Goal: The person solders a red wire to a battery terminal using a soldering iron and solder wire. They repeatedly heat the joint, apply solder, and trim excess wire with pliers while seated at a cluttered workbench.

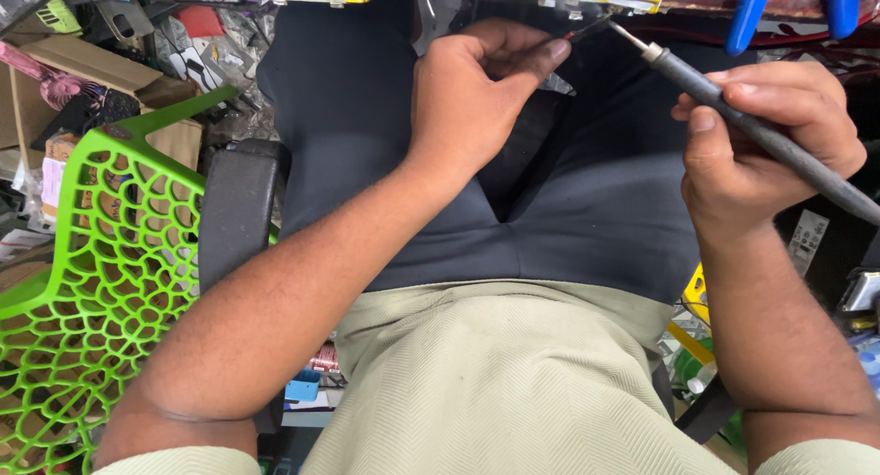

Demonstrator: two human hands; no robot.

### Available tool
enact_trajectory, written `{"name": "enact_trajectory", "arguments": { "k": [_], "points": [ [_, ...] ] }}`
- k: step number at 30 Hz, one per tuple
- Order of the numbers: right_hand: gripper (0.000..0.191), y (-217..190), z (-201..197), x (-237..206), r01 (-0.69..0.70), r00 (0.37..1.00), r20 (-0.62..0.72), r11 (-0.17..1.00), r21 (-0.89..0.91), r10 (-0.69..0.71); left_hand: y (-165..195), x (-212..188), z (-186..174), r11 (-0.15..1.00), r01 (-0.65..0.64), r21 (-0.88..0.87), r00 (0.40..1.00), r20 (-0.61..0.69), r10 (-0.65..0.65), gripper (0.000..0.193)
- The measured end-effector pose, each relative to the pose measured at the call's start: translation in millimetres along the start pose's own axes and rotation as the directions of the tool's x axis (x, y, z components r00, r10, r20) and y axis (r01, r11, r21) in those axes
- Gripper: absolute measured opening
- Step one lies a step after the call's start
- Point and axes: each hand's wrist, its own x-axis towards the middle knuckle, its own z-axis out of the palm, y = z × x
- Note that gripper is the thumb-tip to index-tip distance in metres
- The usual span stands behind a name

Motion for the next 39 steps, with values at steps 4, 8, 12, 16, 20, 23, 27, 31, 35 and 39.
{"name": "enact_trajectory", "arguments": {
  "k": [4,8,12,16,20,23,27,31,35,39],
  "points": [
    [0.02,0.6,0.7,2.3,0.024,1.0,0.013,1.0,-0.013,-0.024,-0.6,-0.3,-0.6,1.0,-0.003,0.003,1.0,0.0,0.003,0.022],
    [0.02,0.2,1.5,2.2,0.008,1.0,0.007,1.0,-0.016,-0.007,-1.1,0.1,-0.9,1.0,0.002,0.002,1.0,-0.009,-0.002,0.022],
    [0.021,1.3,0.4,0.1,0.006,1.0,0.007,1.0,-0.015,-0.006,-1.0,-0.1,-1.3,1.0,-0.007,0.02,1.0,-0.012,0.007,0.021],
    [0.023,3.7,-2.7,-2.9,0.003,1.0,-0.009,1.0,-0.006,-0.003,-0.2,0.0,-0.4,1.0,-0.012,0.008,1.0,-0.009,0.012,0.021],
    [0.024,6.4,-4.4,-4.0,-0.021,0.999,-0.046,1.0,0.014,0.022,0.0,0.5,0.2,1.0,0.014,0.012,1.0,-0.015,-0.014,0.022],
    [0.022,6.5,-4.6,-2.8,-0.003,1.0,-0.014,1.0,-0.001,0.003,-0.5,0.3,0.0,1.0,-0.005,0.021,1.0,-0.016,0.006,0.023],
    [0.022,3.2,-3.7,0.0,0.008,1.0,0.011,0.999,-0.042,-0.008,-1.2,0.0,0.4,1.0,-0.004,0.005,1.0,-0.016,0.004,0.024],
    [0.021,-0.3,-1.6,2.6,0.011,1.0,0.013,0.998,-0.057,-0.011,-2.0,-0.7,0.5,1.0,-0.027,-0.009,1.0,-0.009,0.027,0.022],
    [0.02,0.3,-1.4,3.0,0.014,1.0,0.011,0.999,-0.04,-0.013,-2.3,-0.8,0.5,1.0,-0.003,-0.011,1.0,-0.012,0.003,0.022],
    [0.021,4.5,-5.4,0.0,0.03,0.999,0.021,0.997,-0.065,-0.028,-1.4,0.9,3.0,1.0,-0.005,-0.025,1.0,-0.008,0.005,0.022]
  ]
}}
